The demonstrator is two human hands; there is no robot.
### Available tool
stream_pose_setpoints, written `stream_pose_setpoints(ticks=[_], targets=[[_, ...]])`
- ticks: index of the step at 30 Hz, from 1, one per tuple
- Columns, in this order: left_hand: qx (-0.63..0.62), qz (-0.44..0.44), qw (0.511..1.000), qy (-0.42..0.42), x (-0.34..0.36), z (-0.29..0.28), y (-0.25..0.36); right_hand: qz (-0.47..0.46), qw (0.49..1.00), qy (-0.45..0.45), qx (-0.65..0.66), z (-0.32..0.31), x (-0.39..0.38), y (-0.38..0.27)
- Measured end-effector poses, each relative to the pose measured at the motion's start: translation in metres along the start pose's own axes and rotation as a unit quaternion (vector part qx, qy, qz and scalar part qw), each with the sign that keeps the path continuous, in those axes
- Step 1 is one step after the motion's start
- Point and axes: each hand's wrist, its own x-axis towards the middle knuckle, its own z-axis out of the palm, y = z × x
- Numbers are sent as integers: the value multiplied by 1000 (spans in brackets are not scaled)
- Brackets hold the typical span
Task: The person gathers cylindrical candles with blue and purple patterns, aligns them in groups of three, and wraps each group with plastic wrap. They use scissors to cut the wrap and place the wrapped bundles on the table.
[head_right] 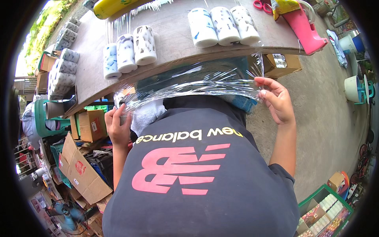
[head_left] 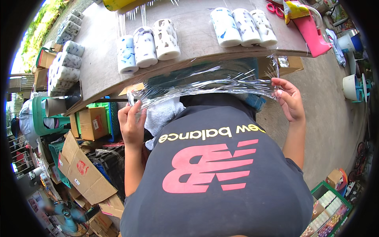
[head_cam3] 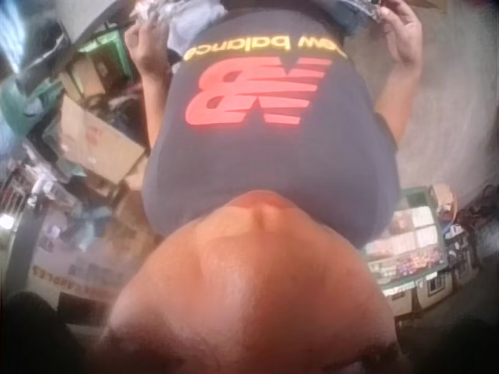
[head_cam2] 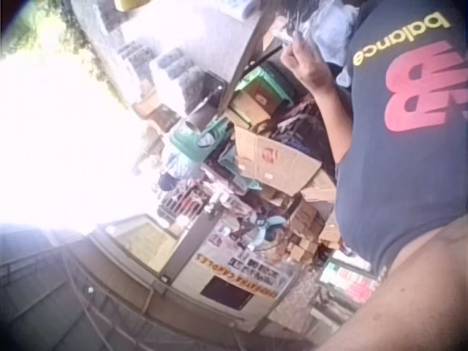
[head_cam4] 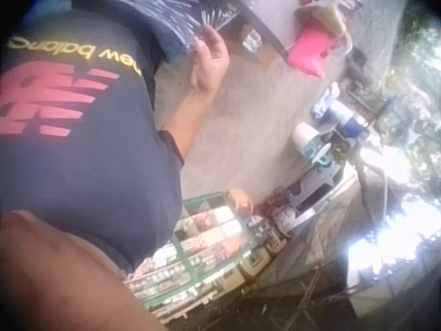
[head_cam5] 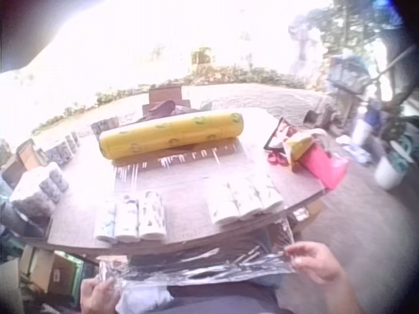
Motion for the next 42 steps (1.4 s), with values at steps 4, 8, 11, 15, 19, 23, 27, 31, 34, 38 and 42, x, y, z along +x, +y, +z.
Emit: stream_pose_setpoints(ticks=[4, 8, 11, 15, 19, 23, 27, 31, 34, 38, 42], targets=[[59, 80, 992, 79, 11, -1, -9, -71, 982, -35, -170, 11, -10, -10], [75, 75, 989, 100, 16, -9, -12, -139, 918, 10, -372, 24, -17, -13], [22, 77, 989, 123, 20, -11, -16, -207, 839, 56, -500, 32, -16, -13], [-79, 43, 991, 98, 13, -8, -23, -269, 778, 182, -538, 27, -11, -10], [-155, 36, 981, 114, 19, -6, -17, -334, 764, 185, -520, 26, -7, -15], [-225, 36, 968, 101, 24, 0, -14, -436, 653, 120, -608, 32, 11, 5], [-223, 36, 969, 104, 28, 4, -13, -579, 501, 197, -613, 38, 60, 63], [-219, 40, 968, 113, 26, 6, -14, -573, 467, 260, -621, 45, 81, 75], [-251, 26, 958, 133, 24, 8, -15, -541, 476, 221, -657, 40, 68, 62], [-234, 31, 961, 142, 25, 10, -11, -548, 590, 127, -579, 31, 54, 47], [-291, 16, 946, 142, 27, 11, -9, -541, 597, 111, -582, 21, 33, 34]])
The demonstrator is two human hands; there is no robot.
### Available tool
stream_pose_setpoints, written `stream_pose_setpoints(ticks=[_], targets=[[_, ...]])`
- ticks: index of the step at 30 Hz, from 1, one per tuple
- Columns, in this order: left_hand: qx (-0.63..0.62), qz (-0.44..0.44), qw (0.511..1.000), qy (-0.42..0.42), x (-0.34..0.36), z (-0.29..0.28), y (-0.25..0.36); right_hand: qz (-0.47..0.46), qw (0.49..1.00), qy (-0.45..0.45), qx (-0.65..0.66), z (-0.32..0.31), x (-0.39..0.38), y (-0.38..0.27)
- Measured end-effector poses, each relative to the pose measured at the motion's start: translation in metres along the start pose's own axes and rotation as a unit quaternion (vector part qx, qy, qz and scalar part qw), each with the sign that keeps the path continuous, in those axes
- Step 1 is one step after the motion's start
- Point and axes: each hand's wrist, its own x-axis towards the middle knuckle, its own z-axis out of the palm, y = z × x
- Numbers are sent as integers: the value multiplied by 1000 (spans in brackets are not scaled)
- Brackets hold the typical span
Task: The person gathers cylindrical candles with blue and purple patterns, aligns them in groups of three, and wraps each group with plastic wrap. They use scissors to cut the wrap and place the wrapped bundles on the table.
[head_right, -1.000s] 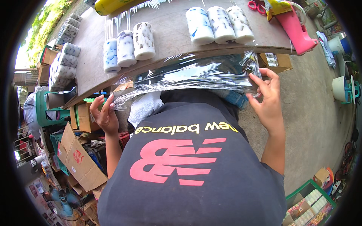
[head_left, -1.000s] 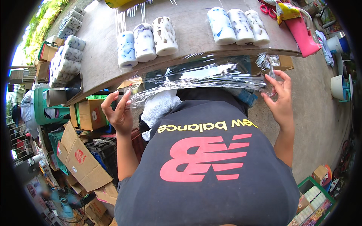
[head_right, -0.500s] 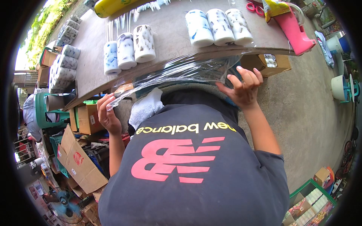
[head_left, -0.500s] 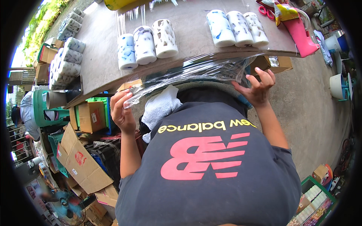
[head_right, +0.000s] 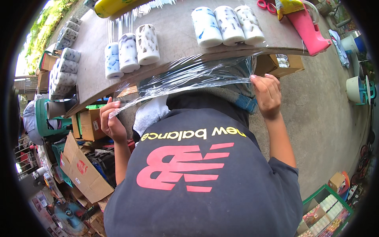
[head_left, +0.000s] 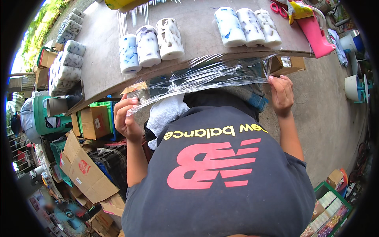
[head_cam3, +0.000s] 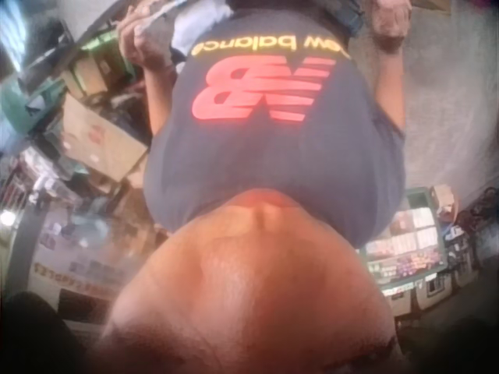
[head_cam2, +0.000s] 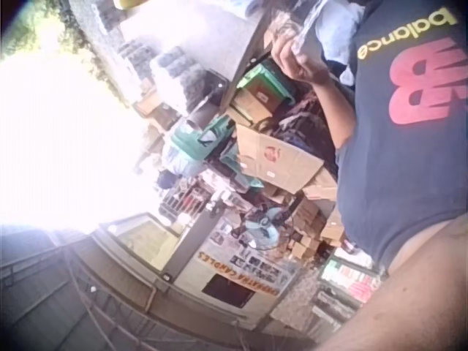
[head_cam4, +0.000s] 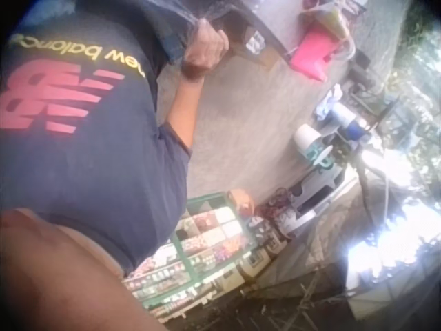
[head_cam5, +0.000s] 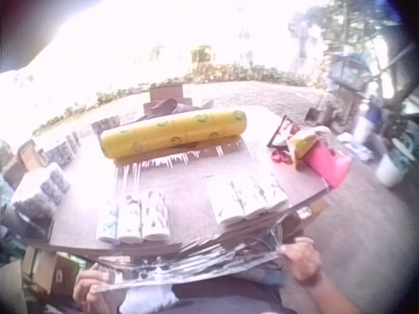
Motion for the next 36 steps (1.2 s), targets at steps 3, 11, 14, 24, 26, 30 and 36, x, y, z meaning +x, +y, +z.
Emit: stream_pose_setpoints(ticks=[3, 11, 14, 24, 26, 30, 36], targets=[[-29, -27, 999, -11, 0, -4, -3, -9, 999, -35, 5, -22, 5, 2], [-130, -127, 983, 34, -5, -17, -10, -7, 995, -98, 16, -59, 11, 23], [-161, -136, 976, 63, -4, -20, -17, -8, 997, -77, 0, -63, 11, 33], [-66, -84, 986, 129, 33, 6, -18, 249, 897, 104, 349, -18, 31, 31], [7, -82, 982, 168, 46, 16, -17, 272, 823, 130, 481, -7, 43, 32], [136, -22, 966, 220, 69, 28, -11, 294, 749, 215, 553, 12, 69, 23], [143, -43, 955, 254, 78, 39, -12, 259, 860, 331, 289, 39, 82, 27]])
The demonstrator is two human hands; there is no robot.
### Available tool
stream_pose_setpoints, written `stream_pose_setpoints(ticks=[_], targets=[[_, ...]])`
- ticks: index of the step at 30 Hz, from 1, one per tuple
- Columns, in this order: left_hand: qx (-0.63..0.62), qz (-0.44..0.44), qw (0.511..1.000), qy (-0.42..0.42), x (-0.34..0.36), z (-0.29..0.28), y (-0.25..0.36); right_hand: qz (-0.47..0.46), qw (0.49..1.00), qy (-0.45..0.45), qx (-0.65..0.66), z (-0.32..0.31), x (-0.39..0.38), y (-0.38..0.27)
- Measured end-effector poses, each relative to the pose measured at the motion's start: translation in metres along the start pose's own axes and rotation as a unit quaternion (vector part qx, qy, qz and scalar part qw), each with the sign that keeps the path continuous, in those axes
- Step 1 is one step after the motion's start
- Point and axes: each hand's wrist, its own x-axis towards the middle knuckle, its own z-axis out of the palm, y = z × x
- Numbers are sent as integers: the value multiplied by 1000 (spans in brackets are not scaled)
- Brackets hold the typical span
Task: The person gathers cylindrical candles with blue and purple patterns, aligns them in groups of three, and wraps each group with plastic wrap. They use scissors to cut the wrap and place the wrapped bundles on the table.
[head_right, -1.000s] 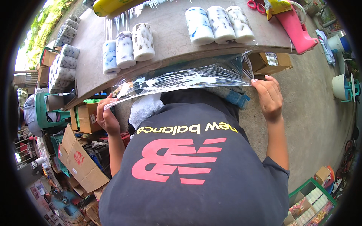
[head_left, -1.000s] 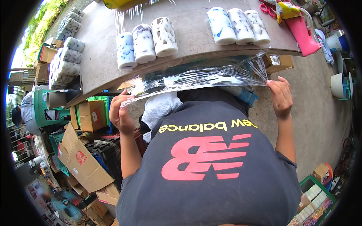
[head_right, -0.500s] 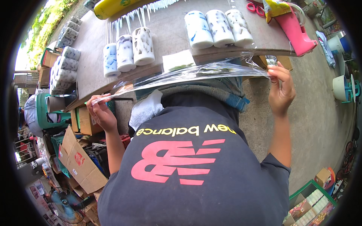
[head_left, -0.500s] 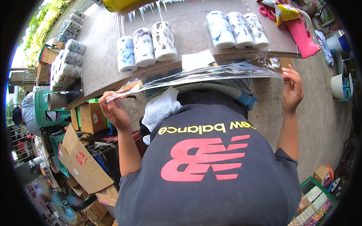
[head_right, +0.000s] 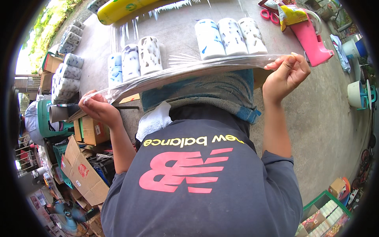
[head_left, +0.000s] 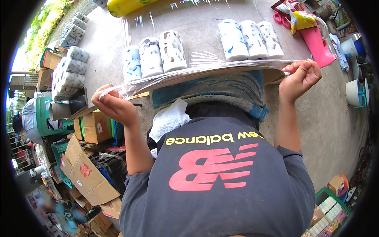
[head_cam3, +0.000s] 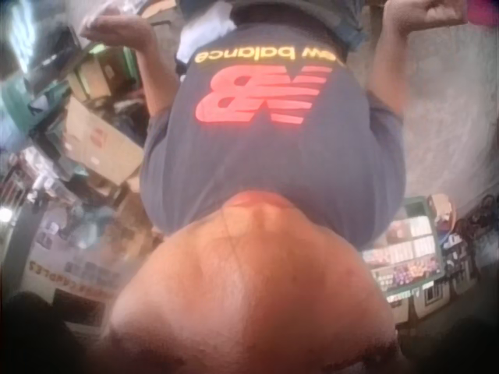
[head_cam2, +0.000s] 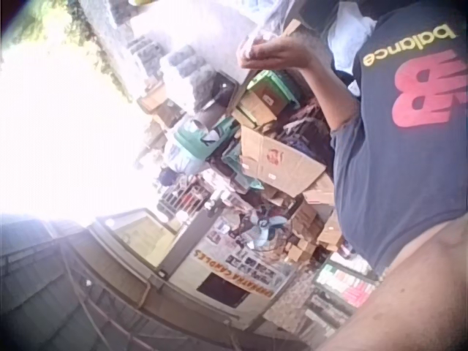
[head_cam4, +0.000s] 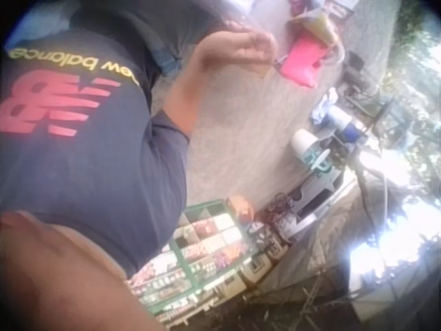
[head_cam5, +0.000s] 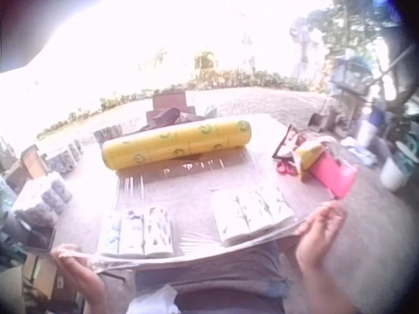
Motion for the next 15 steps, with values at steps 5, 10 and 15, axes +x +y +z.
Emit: stream_pose_setpoints(ticks=[5, 10, 15], targets=[[58, 64, 996, 35, 0, 2, -18, -92, 992, 52, -61, 5, 0, 19], [53, 116, 990, 66, 2, 4, -20, -161, 979, 76, -101, -5, 4, 38], [51, 104, 991, 68, 12, 5, -21, -146, 978, 95, -115, -7, 11, 39]])
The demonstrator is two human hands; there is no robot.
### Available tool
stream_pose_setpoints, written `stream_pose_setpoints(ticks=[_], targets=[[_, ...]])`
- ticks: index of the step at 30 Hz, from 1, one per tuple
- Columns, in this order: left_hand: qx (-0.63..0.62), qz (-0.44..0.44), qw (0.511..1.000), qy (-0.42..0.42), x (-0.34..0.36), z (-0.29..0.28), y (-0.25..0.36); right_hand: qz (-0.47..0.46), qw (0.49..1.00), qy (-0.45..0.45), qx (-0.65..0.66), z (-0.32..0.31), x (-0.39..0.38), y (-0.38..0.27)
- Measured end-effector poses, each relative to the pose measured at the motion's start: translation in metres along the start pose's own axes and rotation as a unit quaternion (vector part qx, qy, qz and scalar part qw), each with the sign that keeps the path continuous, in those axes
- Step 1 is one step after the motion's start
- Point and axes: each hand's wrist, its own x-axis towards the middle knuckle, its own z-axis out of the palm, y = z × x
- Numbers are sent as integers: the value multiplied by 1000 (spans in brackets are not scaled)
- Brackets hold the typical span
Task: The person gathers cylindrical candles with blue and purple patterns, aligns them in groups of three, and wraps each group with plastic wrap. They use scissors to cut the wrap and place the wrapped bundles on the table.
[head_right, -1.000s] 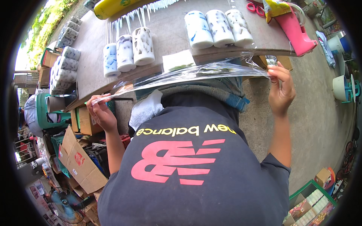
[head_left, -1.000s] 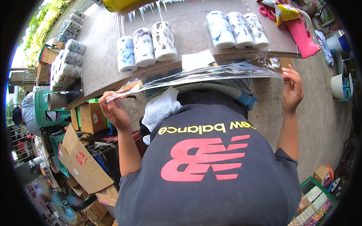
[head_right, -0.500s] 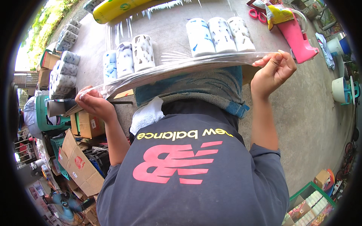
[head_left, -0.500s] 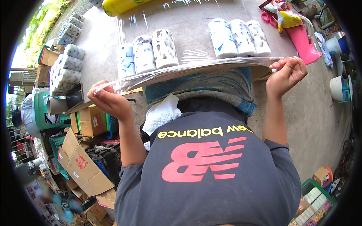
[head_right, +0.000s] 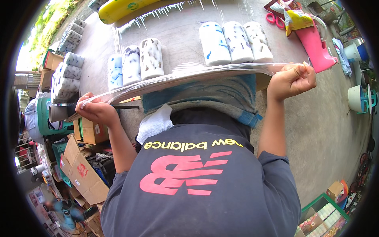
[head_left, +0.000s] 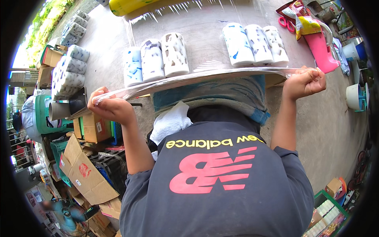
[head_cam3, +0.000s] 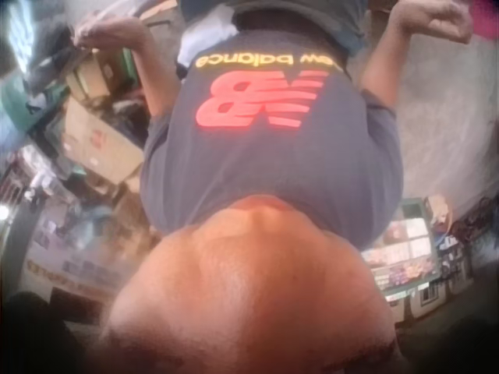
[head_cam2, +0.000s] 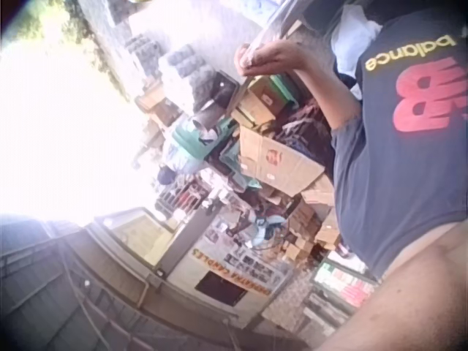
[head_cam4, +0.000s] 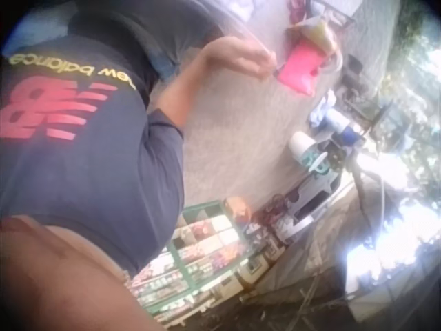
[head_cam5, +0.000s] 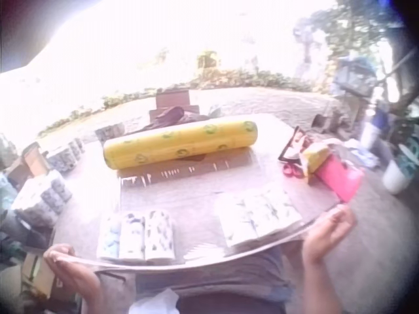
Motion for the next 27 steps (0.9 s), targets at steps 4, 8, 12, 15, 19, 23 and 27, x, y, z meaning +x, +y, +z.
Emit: stream_pose_setpoints(ticks=[4, 8, 12, 15, 19, 23, 27], targets=[[-71, -13, 995, -65, 11, 5, -8, -15, 1000, -24, 4, 3, 9, 3], [-38, -101, 975, -196, 30, 12, 1, -13, 996, -86, 25, 14, 20, 2], [64, -220, 928, -292, 47, 19, 32, 112, 968, -221, 29, 29, 39, -9], [63, -163, 942, -285, 47, 23, 24, 207, 933, -293, 37, 39, 47, -3], [84, -157, 938, -297, 50, 30, 29, 296, 890, -339, 75, 46, 52, -1], [97, -192, 921, -325, 59, 38, 30, 374, 839, -376, 120, 49, 57, 9], [43, -256, 893, -367, 52, 53, -4, 377, 834, -382, 125, 55, 58, 17]])
